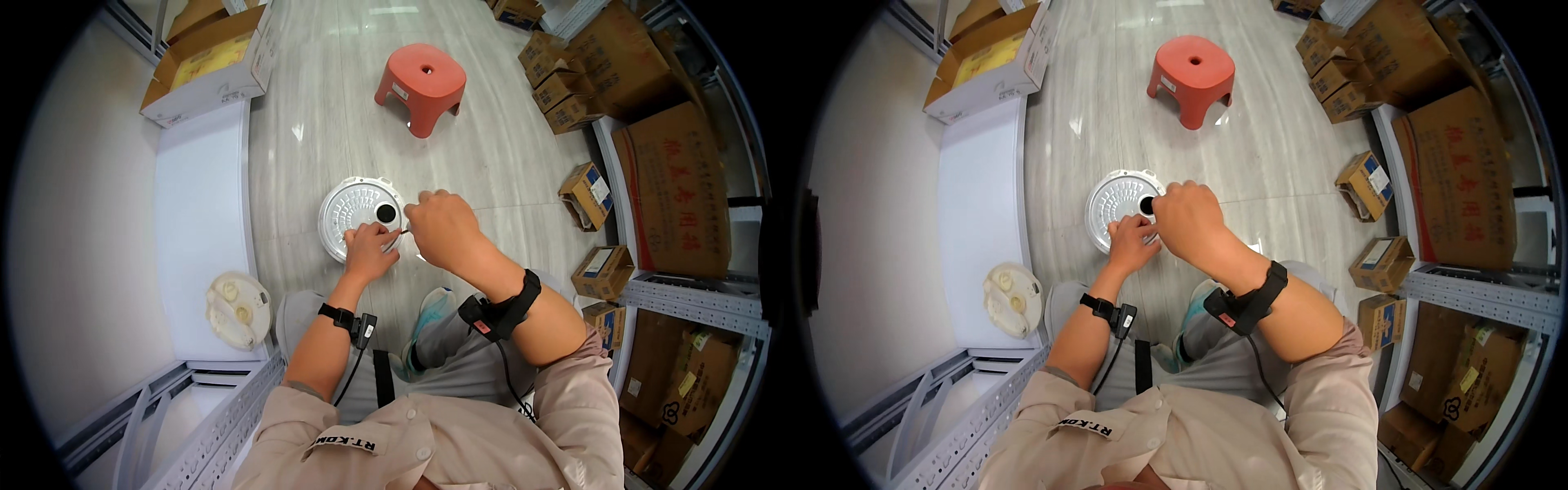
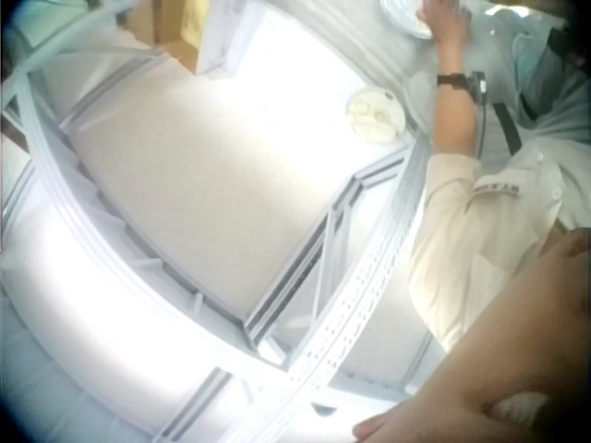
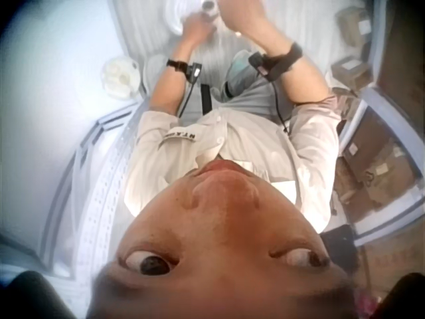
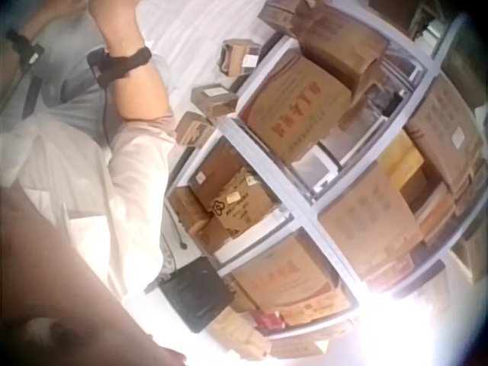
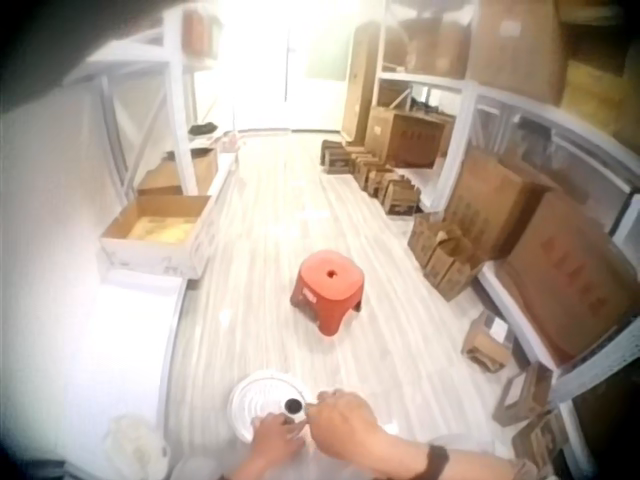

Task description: The person uses a screwdriver to remove screws from the top cover of a white appliance, then lifts the cover off to reveal the interior. The person continues to unscrew components inside the appliance.

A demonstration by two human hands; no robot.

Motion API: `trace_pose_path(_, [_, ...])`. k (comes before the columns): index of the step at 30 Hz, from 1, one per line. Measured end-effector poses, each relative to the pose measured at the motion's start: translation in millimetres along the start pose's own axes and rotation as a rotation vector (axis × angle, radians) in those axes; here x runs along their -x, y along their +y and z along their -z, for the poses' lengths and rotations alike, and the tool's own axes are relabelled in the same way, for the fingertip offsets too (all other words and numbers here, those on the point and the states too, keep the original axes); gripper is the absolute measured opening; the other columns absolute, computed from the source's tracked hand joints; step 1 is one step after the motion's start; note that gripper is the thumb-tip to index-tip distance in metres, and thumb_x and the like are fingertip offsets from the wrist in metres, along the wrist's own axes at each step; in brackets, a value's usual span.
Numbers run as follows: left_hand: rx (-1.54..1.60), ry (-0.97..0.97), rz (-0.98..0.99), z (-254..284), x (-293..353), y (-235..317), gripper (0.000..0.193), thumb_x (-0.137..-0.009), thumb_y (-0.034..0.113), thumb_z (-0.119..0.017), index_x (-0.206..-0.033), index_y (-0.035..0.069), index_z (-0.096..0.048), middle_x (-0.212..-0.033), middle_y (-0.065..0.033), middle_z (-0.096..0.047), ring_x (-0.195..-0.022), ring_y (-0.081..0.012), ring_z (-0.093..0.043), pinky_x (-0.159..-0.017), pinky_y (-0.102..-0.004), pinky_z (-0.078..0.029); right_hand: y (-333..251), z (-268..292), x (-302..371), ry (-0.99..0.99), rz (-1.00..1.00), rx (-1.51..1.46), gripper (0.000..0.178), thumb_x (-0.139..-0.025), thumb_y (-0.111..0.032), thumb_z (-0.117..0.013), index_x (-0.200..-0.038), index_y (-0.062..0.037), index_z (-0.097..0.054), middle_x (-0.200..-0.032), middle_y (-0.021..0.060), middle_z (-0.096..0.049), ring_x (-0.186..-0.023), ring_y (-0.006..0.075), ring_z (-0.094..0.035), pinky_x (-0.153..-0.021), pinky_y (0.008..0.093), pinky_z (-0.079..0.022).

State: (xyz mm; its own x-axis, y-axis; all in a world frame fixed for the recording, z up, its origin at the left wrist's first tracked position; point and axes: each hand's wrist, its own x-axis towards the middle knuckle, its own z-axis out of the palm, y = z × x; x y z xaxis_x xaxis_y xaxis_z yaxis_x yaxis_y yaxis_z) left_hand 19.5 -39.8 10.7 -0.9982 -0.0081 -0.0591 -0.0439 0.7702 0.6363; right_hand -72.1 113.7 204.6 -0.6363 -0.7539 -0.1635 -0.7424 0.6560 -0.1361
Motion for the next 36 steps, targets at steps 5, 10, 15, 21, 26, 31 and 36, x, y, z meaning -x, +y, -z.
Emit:
trace_pose_path(5, [-0.012,0.010,0.002,-0.8,-0.5,0.3,0.042,-0.075,0.027,-0.079,-0.117,0.023,-0.080,-0.102,0.0008,-0.065,-0.104,-0.0177,-0.057,-0.097,-0.0395,-0.032,-0.7,-2.2,-0.8,0.078,0.129,0.019,0.014,-0.075,-0.014,-0.078,-0.088,-0.0091,-0.076,-0.090,0.0104,-0.069,-0.088,0.0284,-0.068,-0.064,0.0365,-0.058])
trace_pose_path(10, [0.011,-0.008,0.007,2.5,-1.5,-0.5,0.043,-0.073,0.026,-0.079,-0.116,0.022,-0.081,-0.101,0.0010,-0.066,-0.104,-0.0180,-0.058,-0.097,-0.0396,-0.032,-21.8,3.8,8.3,0.034,-0.226,-0.109,0.016,-0.077,-0.010,-0.074,-0.089,-0.0011,-0.070,-0.082,0.0157,-0.067,-0.069,0.0325,-0.071,-0.057,0.0396,-0.057])
trace_pose_path(15, [0.036,0.010,0.009,2.1,-2.1,-0.3,0.039,-0.073,0.025,-0.079,-0.112,0.020,-0.082,-0.102,0.0016,-0.067,-0.103,-0.0183,-0.058,-0.096,-0.0392,-0.031,-15.9,-9.3,11.5,0.019,-0.118,-0.053,0.020,-0.078,-0.010,-0.074,-0.094,-0.0004,-0.068,-0.080,0.0167,-0.066,-0.065,0.0330,-0.071,-0.055,0.0395,-0.056])
trace_pose_path(21, [0.022,-0.018,0.038,-0.1,-3.5,-0.9,0.036,-0.077,0.028,-0.079,-0.111,0.021,-0.082,-0.099,0.0017,-0.067,-0.101,-0.0181,-0.058,-0.096,-0.0391,-0.031,-6.5,-7.5,4.3,0.202,0.214,-0.117,0.023,-0.075,-0.001,-0.074,-0.097,-0.0028,-0.069,-0.088,0.0146,-0.066,-0.080,0.0326,-0.072,-0.062,0.0415,-0.057])
trace_pose_path(26, [0.033,0.046,0.017,3.8,-2.3,5.5,0.026,-0.085,0.033,-0.077,-0.109,0.025,-0.082,-0.095,0.0034,-0.066,-0.099,-0.0178,-0.058,-0.094,-0.0394,-0.032,-22.0,4.5,9.9,0.002,-0.157,-0.104,0.022,-0.078,-0.004,-0.074,-0.099,-0.0026,-0.068,-0.089,0.0151,-0.066,-0.081,0.0342,-0.072,-0.063,0.0430,-0.057])
trace_pose_path(31, [-0.011,0.095,0.005,-0.6,-7.1,6.9,0.022,-0.088,0.035,-0.074,-0.108,0.028,-0.081,-0.093,0.0052,-0.068,-0.094,-0.0192,-0.060,-0.090,-0.0404,-0.032,-13.3,3.7,6.5,-0.164,-0.197,-0.086,0.021,-0.080,-0.007,-0.072,-0.101,-0.0040,-0.069,-0.094,0.0156,-0.068,-0.082,0.0327,-0.071,-0.064,0.0416,-0.057])
trace_pose_path(36, [-0.081,0.136,0.079,-10.6,-15.6,8.0,0.014,-0.087,0.034,-0.075,-0.096,0.024,-0.079,-0.091,0.0043,-0.070,-0.091,-0.0210,-0.062,-0.085,-0.0432,-0.032,-1.5,-9.0,5.3,0.161,0.205,-0.081,0.023,-0.079,-0.005,-0.071,-0.102,-0.0056,-0.069,-0.095,0.0112,-0.068,-0.085,0.0302,-0.068,-0.068,0.0384,-0.057])
